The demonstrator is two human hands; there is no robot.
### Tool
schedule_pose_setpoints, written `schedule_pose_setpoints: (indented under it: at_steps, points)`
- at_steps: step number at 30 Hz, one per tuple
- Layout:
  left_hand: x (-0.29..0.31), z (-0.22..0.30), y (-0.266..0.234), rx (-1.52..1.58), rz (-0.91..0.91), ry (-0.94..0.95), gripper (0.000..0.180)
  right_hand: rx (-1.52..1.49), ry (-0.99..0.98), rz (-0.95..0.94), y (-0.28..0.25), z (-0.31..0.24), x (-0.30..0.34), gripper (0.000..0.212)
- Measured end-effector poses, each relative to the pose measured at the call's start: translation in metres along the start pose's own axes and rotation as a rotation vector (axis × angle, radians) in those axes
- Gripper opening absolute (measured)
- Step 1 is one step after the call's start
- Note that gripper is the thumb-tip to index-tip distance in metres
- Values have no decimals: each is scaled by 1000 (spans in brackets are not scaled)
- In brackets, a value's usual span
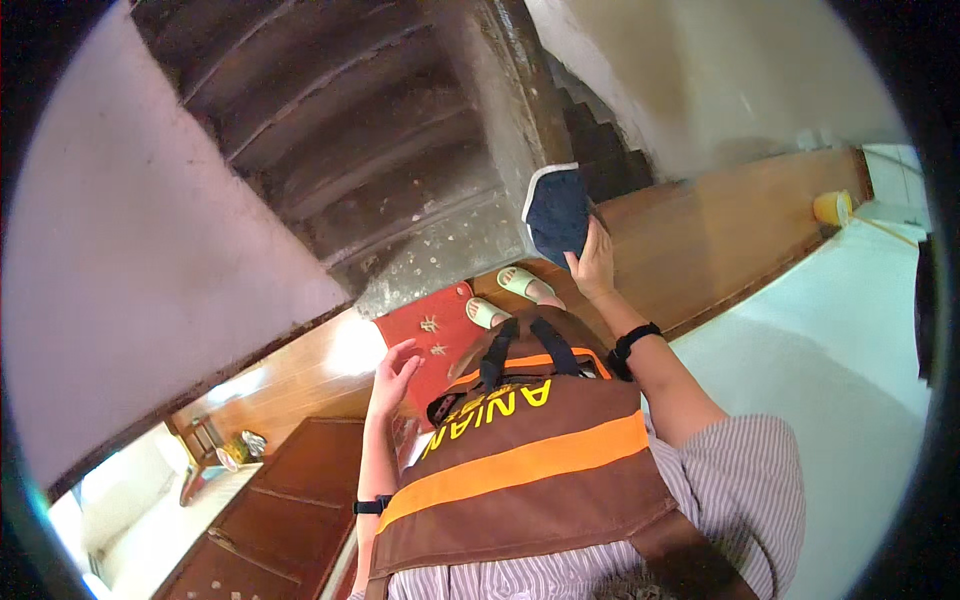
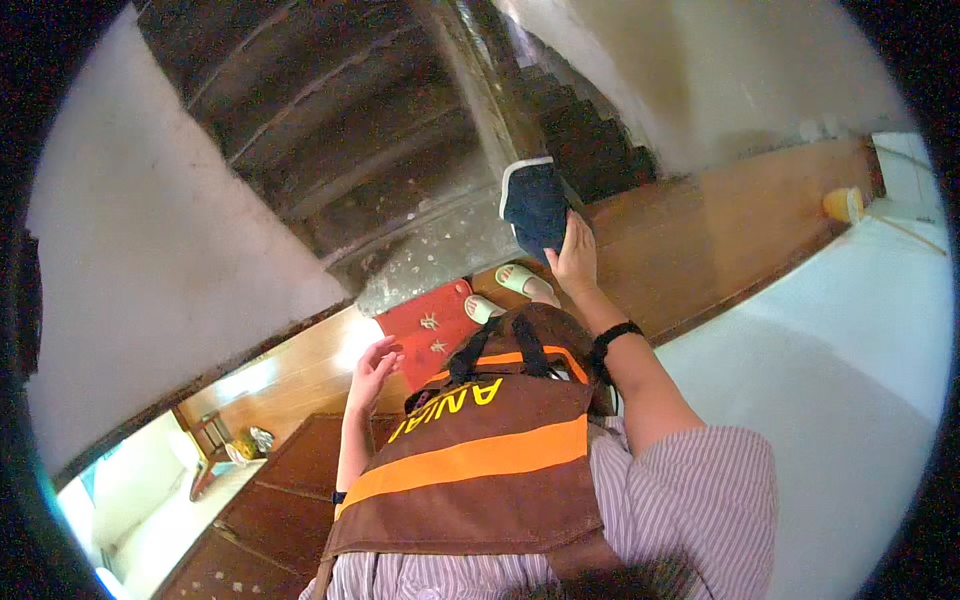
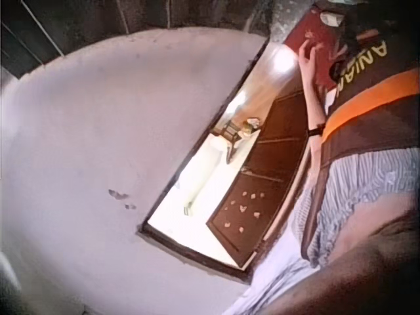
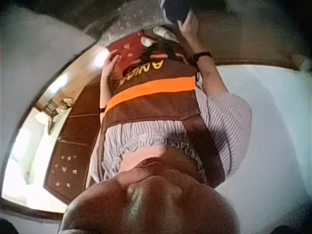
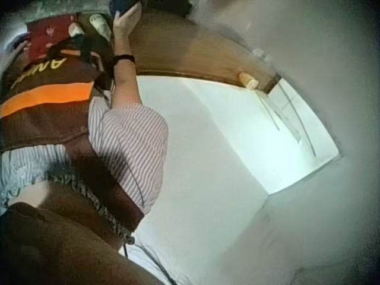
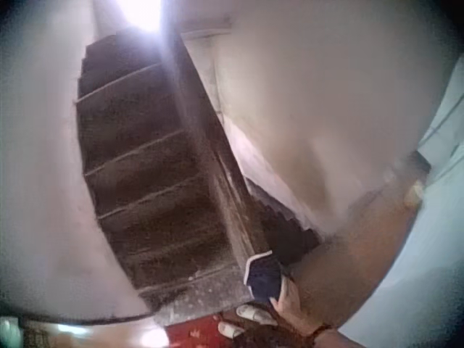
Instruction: Wiping a stair railing, a window sill, and a wall corner using a wet cloth.
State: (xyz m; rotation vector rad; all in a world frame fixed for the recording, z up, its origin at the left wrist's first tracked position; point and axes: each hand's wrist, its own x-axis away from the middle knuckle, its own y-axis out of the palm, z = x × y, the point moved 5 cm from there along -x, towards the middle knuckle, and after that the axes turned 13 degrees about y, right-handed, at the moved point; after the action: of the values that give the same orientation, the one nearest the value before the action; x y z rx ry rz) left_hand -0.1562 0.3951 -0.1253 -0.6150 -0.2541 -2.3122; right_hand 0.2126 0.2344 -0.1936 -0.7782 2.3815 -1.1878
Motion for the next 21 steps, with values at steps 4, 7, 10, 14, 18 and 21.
schedule_pose_setpoints:
  at_steps: [4, 7, 10, 14, 18, 21]
  points:
    - [-14, -2, -16, -143, -53, 42, 35, 167, 98, 17, -1, -7, 21, 70]
    - [-25, 7, -15, -197, -78, 72, 35, 197, 301, 37, 6, 7, 27, 67]
    - [-31, 30, -10, -281, -77, 43, 41, 120, 471, 1, 9, 18, 28, 64]
    - [-52, 72, 0, -358, -96, 139, 36, 741, 168, 256, 27, 49, 12, 62]
    - [-93, 154, 11, -388, -40, 348, 36, 30, 619, -354, 30, 78, -17, 64]
    - [-143, 248, 45, -640, 24, 698, 40, 194, 537, -726, 38, 72, -37, 81]
